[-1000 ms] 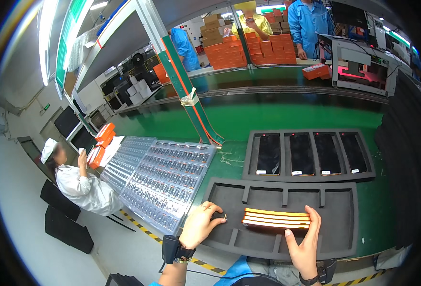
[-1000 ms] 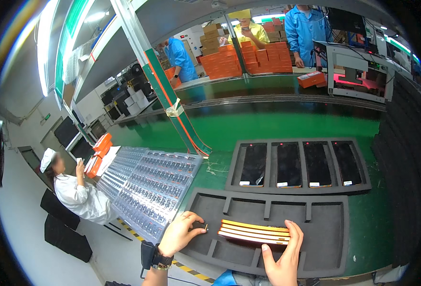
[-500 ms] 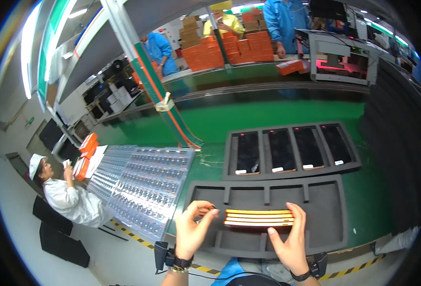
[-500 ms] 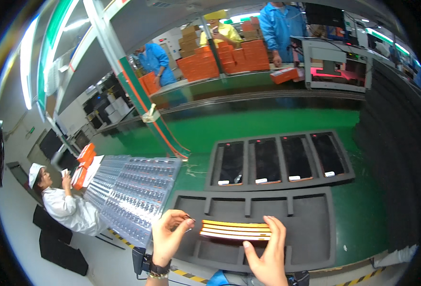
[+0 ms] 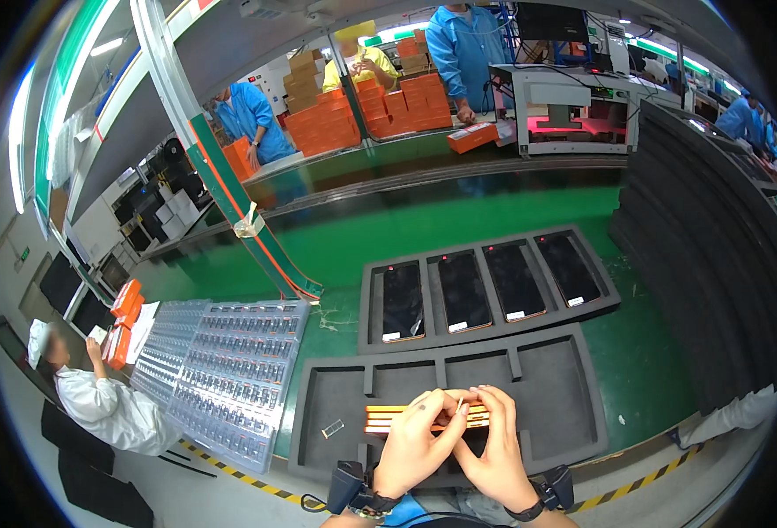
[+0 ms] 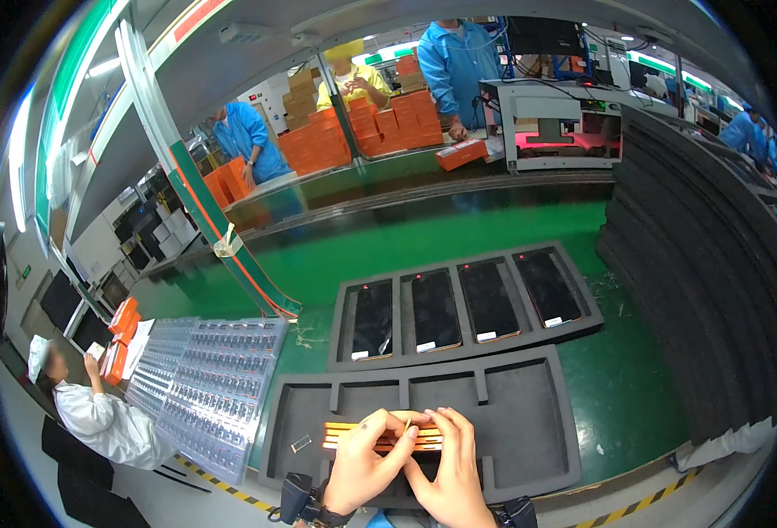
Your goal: Inspecting and stacking reflective electronic components or screens in a manufacturing environment.
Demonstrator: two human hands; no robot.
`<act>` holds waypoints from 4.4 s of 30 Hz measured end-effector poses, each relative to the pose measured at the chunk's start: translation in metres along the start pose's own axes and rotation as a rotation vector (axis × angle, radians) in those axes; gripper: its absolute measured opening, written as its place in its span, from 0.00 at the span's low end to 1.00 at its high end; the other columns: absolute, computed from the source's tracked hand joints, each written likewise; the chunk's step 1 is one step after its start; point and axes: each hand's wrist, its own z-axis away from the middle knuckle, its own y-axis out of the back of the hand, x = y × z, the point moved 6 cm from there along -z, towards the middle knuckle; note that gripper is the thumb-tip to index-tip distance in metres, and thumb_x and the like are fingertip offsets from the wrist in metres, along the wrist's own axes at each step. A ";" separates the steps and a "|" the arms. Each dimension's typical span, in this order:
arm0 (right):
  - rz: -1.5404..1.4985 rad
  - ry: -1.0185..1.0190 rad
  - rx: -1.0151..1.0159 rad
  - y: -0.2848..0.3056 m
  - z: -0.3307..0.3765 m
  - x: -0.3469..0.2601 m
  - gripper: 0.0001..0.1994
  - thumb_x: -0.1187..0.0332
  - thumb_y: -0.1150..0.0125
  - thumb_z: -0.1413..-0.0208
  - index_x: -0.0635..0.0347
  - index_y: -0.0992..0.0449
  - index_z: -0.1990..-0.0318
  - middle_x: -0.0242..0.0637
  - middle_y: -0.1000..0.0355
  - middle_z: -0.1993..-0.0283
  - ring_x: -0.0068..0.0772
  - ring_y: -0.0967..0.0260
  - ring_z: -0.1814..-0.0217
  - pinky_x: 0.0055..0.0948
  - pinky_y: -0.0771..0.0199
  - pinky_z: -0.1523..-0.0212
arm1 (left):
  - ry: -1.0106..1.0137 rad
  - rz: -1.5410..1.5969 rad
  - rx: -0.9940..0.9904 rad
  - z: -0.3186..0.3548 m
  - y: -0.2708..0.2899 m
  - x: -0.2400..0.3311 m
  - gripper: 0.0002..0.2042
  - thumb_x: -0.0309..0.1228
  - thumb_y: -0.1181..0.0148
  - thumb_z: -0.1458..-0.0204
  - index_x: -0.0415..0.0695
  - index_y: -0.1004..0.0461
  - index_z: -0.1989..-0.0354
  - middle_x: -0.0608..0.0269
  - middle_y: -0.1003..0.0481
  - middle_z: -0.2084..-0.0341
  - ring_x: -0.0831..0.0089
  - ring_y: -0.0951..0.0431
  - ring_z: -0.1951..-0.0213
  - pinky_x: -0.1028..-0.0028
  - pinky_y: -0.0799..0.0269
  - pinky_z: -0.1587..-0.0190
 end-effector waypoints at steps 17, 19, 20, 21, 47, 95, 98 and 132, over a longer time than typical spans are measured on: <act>0.023 -0.011 -0.032 0.000 0.000 0.000 0.35 0.75 0.32 0.51 0.63 0.41 0.34 0.54 0.46 0.34 0.55 0.43 0.30 0.43 0.39 0.32 | -0.015 -0.036 -0.009 -0.003 -0.002 -0.001 0.11 0.18 0.31 0.51 0.37 0.17 0.58 0.57 0.16 0.67 0.73 0.17 0.68 0.76 0.21 0.64; 0.019 -0.015 -0.027 0.000 0.000 0.000 0.35 0.75 0.32 0.51 0.63 0.41 0.34 0.54 0.46 0.34 0.55 0.43 0.30 0.43 0.39 0.32 | -0.010 -0.050 0.003 -0.003 -0.002 -0.002 0.10 0.18 0.31 0.52 0.38 0.16 0.60 0.58 0.16 0.68 0.74 0.18 0.71 0.77 0.23 0.67; 0.015 -0.016 -0.025 0.000 0.000 0.000 0.35 0.75 0.32 0.51 0.63 0.41 0.34 0.54 0.46 0.34 0.55 0.43 0.30 0.43 0.39 0.32 | -0.047 -0.055 0.005 -0.003 -0.002 0.000 0.10 0.19 0.30 0.52 0.39 0.16 0.60 0.60 0.16 0.68 0.75 0.19 0.72 0.77 0.24 0.69; 0.015 -0.017 -0.025 0.000 0.000 -0.001 0.35 0.75 0.32 0.51 0.63 0.41 0.34 0.54 0.46 0.34 0.55 0.43 0.30 0.43 0.39 0.32 | -0.084 -0.060 0.008 -0.003 -0.002 0.001 0.11 0.19 0.30 0.53 0.39 0.16 0.60 0.61 0.16 0.69 0.75 0.20 0.73 0.77 0.26 0.70; 0.051 -0.047 -0.037 0.000 -0.001 -0.002 0.35 0.76 0.34 0.51 0.62 0.41 0.34 0.53 0.46 0.34 0.55 0.44 0.29 0.44 0.40 0.31 | -0.248 -0.060 -0.080 -0.003 -0.005 0.005 0.10 0.21 0.29 0.56 0.40 0.16 0.63 0.62 0.16 0.66 0.68 0.18 0.67 0.73 0.23 0.62; -0.089 -0.061 0.055 0.008 0.003 -0.008 0.28 0.76 0.41 0.41 0.63 0.40 0.33 0.52 0.40 0.35 0.51 0.40 0.32 0.40 0.39 0.32 | -0.249 -0.080 -0.058 -0.005 -0.002 0.008 0.07 0.22 0.35 0.50 0.40 0.17 0.62 0.57 0.17 0.63 0.60 0.18 0.61 0.65 0.24 0.55; -0.074 -0.038 0.050 0.008 0.004 -0.009 0.29 0.77 0.41 0.42 0.63 0.40 0.33 0.52 0.40 0.34 0.51 0.41 0.32 0.41 0.39 0.32 | -0.340 -0.135 -0.085 -0.005 -0.001 0.012 0.08 0.24 0.33 0.51 0.42 0.17 0.62 0.59 0.17 0.63 0.59 0.18 0.59 0.64 0.24 0.53; 0.032 -0.059 -0.011 -0.001 0.007 0.002 0.36 0.70 0.33 0.47 0.63 0.43 0.31 0.49 0.42 0.34 0.47 0.43 0.30 0.41 0.43 0.30 | 0.457 -0.729 0.118 0.090 0.128 -0.097 0.08 0.34 0.28 0.53 0.48 0.22 0.73 0.66 0.23 0.71 0.65 0.22 0.69 0.65 0.29 0.60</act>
